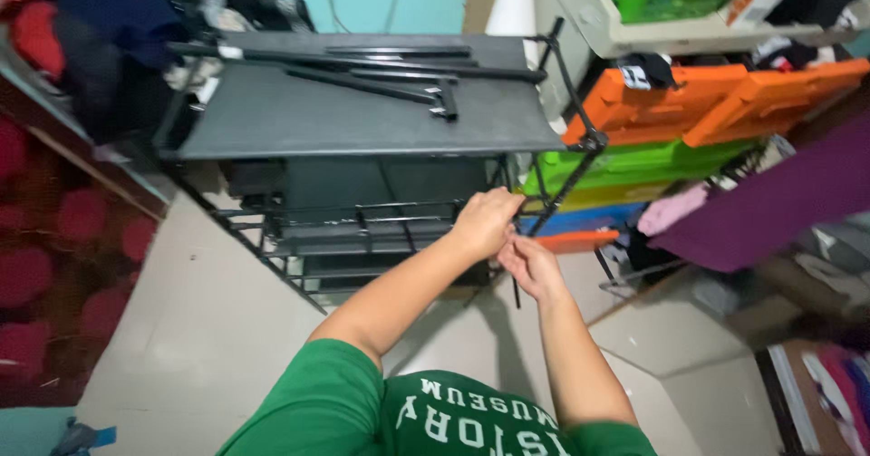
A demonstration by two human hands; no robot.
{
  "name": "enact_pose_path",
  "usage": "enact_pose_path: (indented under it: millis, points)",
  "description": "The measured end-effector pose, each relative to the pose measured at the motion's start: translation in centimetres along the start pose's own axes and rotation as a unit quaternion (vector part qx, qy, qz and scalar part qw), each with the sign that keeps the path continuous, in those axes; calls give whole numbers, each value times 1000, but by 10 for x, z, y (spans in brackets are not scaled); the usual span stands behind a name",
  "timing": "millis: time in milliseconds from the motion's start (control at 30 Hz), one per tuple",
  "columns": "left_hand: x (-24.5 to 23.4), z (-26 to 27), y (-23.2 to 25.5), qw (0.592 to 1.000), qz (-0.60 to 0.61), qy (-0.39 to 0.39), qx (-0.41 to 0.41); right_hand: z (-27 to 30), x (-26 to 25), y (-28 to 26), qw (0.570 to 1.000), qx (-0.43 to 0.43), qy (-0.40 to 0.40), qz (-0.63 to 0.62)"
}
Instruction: The person assembles a black metal shelving unit by inserting and connecting multiple metal poles into the frame. They then pick up and fold a dark cloth item from a nearby pile.
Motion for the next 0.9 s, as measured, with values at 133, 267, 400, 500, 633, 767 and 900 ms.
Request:
enact_pose_path:
  millis: [133,267,400,500,633,767,900]
  points:
    - [-32,12,-2,999,26,-29,-38,25,53,-14,997,33,-8,65]
    - [-76,24,3,996,62,-35,-50,28,139,-47,990,-32,-130,44]
    - [-136,41,9,989,131,-27,-58,32,207,-73,986,-60,-138,77]
    - [-192,50,14,988,147,32,-19,38,271,-73,970,-59,-210,110]
    - [-242,49,8,990,123,66,18,28,315,-83,957,-106,-187,193]
    - [-276,37,-12,994,45,96,37,6,335,-105,920,-199,-148,304]
    - [-284,15,-54,996,-53,67,-21,-15,344,-134,774,-362,-91,511]
Point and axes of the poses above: each hand's wrist, its own z-axis away from the middle knuckle, its own x-axis out of the palm, y = z × x, the point moved 8 cm from there along -z, towards the middle knuckle, and after that the axes turned 13 degrees about -x, right-handed, at the moved point
